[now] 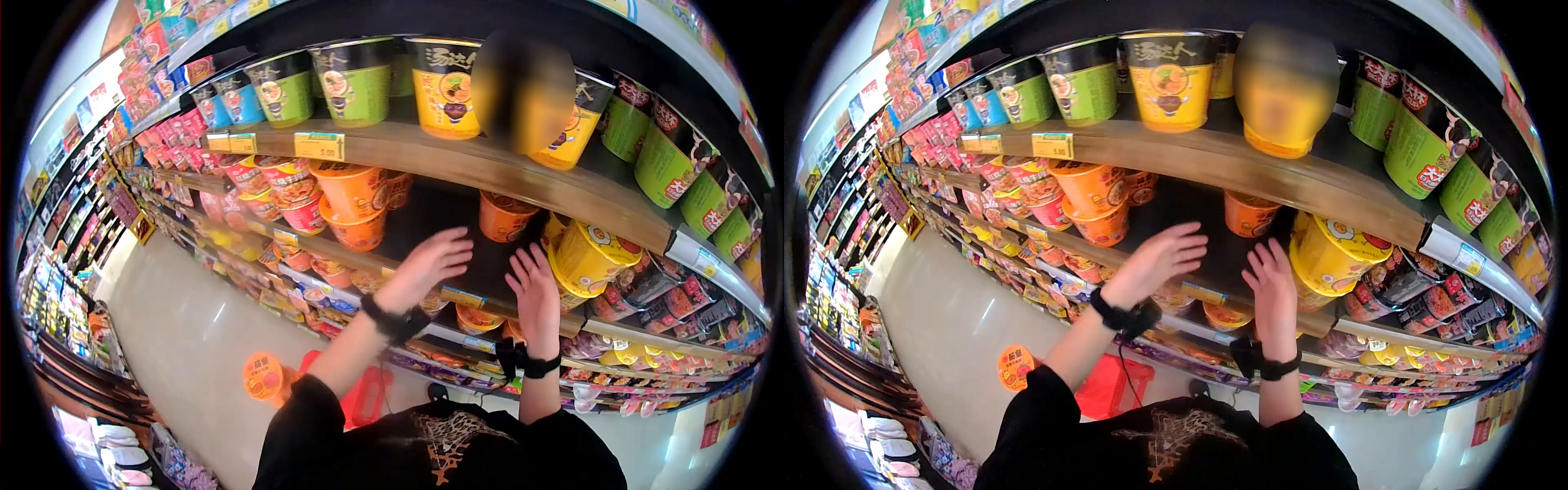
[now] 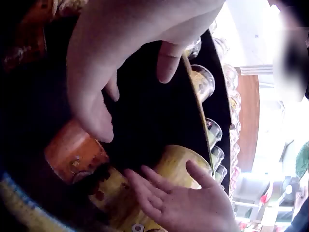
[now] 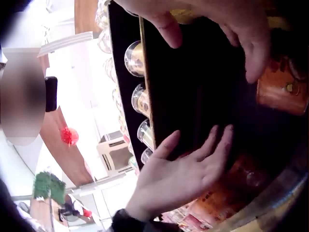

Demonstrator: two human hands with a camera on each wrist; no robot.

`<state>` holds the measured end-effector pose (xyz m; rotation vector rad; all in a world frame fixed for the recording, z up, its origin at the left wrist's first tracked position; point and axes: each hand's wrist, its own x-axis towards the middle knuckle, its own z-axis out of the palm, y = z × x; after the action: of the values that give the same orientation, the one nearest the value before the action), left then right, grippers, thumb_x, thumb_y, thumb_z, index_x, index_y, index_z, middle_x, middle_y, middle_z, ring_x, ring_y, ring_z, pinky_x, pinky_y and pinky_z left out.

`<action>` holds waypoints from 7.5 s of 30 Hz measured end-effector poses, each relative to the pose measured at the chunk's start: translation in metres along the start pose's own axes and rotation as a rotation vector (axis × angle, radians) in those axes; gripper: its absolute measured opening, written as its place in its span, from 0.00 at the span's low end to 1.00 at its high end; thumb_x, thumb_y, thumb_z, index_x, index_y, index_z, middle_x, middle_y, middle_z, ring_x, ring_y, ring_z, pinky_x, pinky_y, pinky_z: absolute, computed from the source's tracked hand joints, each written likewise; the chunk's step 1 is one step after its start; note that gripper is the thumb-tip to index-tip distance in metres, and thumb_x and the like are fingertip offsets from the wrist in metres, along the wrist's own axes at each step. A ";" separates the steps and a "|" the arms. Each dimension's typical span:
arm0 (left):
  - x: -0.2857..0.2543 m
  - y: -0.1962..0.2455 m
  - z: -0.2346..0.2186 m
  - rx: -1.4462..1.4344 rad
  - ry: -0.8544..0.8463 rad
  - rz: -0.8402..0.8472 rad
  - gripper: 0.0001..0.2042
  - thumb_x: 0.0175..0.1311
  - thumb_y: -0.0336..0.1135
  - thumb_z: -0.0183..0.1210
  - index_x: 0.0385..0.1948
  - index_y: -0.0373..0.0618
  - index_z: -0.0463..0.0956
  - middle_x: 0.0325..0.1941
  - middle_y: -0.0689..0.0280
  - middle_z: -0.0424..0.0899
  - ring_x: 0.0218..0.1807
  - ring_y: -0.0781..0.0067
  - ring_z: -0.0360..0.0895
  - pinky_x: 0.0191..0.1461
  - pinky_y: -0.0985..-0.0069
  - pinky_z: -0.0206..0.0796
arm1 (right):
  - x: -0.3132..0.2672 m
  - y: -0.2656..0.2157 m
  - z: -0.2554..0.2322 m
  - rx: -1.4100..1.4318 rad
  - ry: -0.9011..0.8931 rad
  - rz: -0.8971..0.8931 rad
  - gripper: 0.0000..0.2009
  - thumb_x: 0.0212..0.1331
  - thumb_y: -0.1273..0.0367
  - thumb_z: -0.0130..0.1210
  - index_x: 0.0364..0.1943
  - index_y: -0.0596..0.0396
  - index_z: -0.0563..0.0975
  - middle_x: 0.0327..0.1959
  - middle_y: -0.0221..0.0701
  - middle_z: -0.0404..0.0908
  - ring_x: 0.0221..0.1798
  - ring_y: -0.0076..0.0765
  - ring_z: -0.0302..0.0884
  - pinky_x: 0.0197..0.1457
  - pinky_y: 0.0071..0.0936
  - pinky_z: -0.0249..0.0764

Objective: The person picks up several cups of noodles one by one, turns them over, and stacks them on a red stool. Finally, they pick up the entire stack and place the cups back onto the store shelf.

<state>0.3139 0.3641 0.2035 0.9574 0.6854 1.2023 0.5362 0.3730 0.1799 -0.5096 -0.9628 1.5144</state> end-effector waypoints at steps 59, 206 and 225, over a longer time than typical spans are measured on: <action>-0.165 0.032 0.034 0.435 0.630 0.415 0.28 0.57 0.22 0.45 0.64 0.39 0.58 0.68 0.60 0.56 0.71 0.68 0.49 0.70 0.67 0.49 | 0.006 0.031 0.106 0.023 -0.361 0.158 0.30 0.51 0.75 0.45 0.64 0.63 0.58 0.66 0.42 0.60 0.69 0.37 0.56 0.71 0.34 0.49; -0.118 0.036 -0.085 0.336 0.481 0.436 0.25 0.62 0.28 0.50 0.63 0.41 0.59 0.65 0.63 0.64 0.68 0.68 0.58 0.67 0.72 0.50 | 0.009 0.097 0.136 -0.125 -0.407 0.160 0.33 0.58 0.66 0.45 0.69 0.55 0.52 0.71 0.39 0.51 0.69 0.43 0.56 0.64 0.32 0.57; -0.053 0.063 -0.121 0.548 0.522 0.628 0.36 0.56 0.27 0.53 0.68 0.39 0.45 0.73 0.59 0.47 0.74 0.66 0.43 0.73 0.70 0.35 | 0.081 0.104 0.147 -0.027 -0.476 0.130 0.37 0.54 0.68 0.44 0.70 0.54 0.44 0.74 0.34 0.41 0.57 0.31 0.70 0.35 0.12 0.67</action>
<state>0.1687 0.3462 0.2022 1.3888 1.2240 1.9086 0.3436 0.4157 0.1954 -0.2331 -1.3368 1.7840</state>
